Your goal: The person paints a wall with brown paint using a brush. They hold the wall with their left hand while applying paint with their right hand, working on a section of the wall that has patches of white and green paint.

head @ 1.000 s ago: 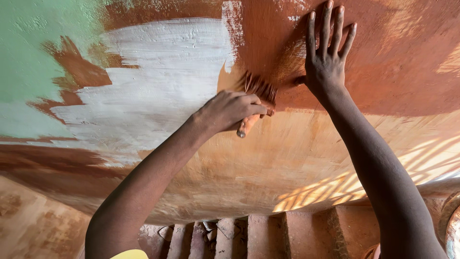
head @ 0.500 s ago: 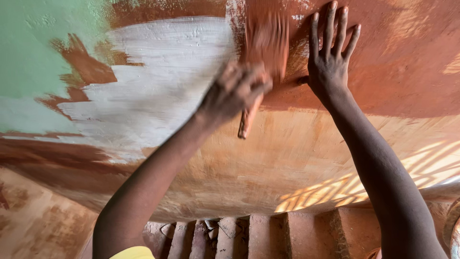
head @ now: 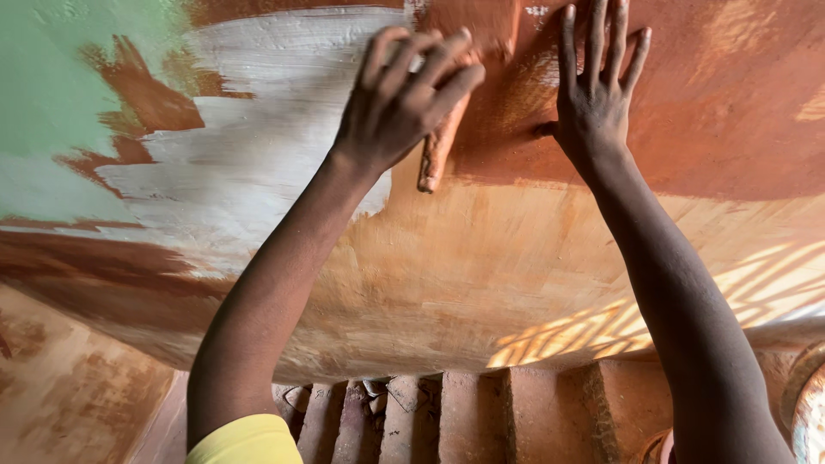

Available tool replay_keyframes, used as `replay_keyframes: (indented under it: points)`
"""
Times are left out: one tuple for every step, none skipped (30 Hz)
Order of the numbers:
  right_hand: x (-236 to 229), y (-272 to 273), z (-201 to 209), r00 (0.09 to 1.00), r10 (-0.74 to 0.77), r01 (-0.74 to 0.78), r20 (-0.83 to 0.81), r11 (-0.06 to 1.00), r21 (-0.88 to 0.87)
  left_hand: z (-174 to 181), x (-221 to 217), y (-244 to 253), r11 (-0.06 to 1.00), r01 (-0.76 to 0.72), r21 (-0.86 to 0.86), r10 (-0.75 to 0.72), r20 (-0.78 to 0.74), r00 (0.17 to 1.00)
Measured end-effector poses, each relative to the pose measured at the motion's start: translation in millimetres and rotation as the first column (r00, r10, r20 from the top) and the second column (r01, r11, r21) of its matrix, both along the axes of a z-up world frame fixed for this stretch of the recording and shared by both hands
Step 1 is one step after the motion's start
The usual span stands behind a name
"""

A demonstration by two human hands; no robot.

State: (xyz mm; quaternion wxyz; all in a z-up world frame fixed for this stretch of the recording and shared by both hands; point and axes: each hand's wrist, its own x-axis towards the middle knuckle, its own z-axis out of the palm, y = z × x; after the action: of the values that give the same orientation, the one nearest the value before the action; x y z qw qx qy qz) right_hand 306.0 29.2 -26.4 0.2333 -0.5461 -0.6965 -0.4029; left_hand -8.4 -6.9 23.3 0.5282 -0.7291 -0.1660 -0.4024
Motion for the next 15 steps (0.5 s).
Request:
replay_keyframes:
  points:
    - [-1,-4,2,1.000,-0.009,0.009,0.006,1.000,-0.008,-2,-1,0,0.999,0.021,0.038,-0.023,0.060,0.998]
    - [-1,-8,6,1.000,-0.018,0.018,0.002,0.999,-0.037,-7,1,1,0.999,0.025,0.027,-0.026,0.048,0.998]
    - [-3,-15,10,1.000,-0.026,0.026,-0.001,0.997,-0.068,-15,2,1,1.000,0.026,0.014,-0.027,0.038,0.999]
    - [-3,-24,14,1.000,0.005,-0.008,-0.025,0.995,-0.102,-25,3,2,1.000,0.028,0.002,-0.028,0.027,0.999]
    - [-2,-35,19,0.998,0.035,-0.042,-0.052,0.990,-0.134,-36,6,4,0.995,0.042,-0.088,-0.043,-0.011,0.999]
    - [-4,-47,22,0.995,0.064,-0.077,-0.081,0.983,-0.165,-50,10,5,0.983,0.053,-0.178,-0.062,-0.047,0.997]
    - [-11,-62,19,0.986,0.049,-0.096,-0.156,0.948,-0.303,-64,13,7,0.962,0.056,-0.269,-0.080,-0.079,0.994]
    - [-18,-80,14,0.973,0.024,-0.123,-0.228,0.893,-0.433,-80,16,7,0.953,0.045,-0.299,-0.077,-0.097,0.992]
    - [-25,-97,10,0.956,-0.013,-0.156,-0.293,0.823,-0.546,-95,21,6,0.946,0.036,-0.322,-0.076,-0.114,0.991]
    - [-34,-117,0,0.892,-0.064,-0.292,-0.448,0.674,-0.678,-109,26,4,0.938,0.026,-0.345,-0.076,-0.131,0.988]
    - [-46,-137,-15,0.804,-0.151,-0.439,-0.575,0.502,-0.745,-118,33,5,0.937,0.039,-0.348,-0.073,-0.086,0.994]
    - [-57,-155,-30,0.779,-0.051,-0.510,-0.625,0.530,-0.678,-124,41,5,0.935,0.052,-0.351,-0.071,-0.041,0.997]
    - [-67,-169,-44,0.745,0.051,-0.576,-0.665,0.550,-0.604,-129,49,3,0.934,0.066,-0.351,-0.069,0.004,0.998]
    - [-76,-176,-55,0.712,0.103,-0.592,-0.695,0.619,-0.515,-133,58,-1,0.905,0.090,-0.415,-0.079,0.044,0.996]
    - [-85,-181,-65,0.678,0.159,-0.603,-0.717,0.679,-0.419,-135,67,-5,0.871,0.116,-0.477,-0.087,0.082,0.993]
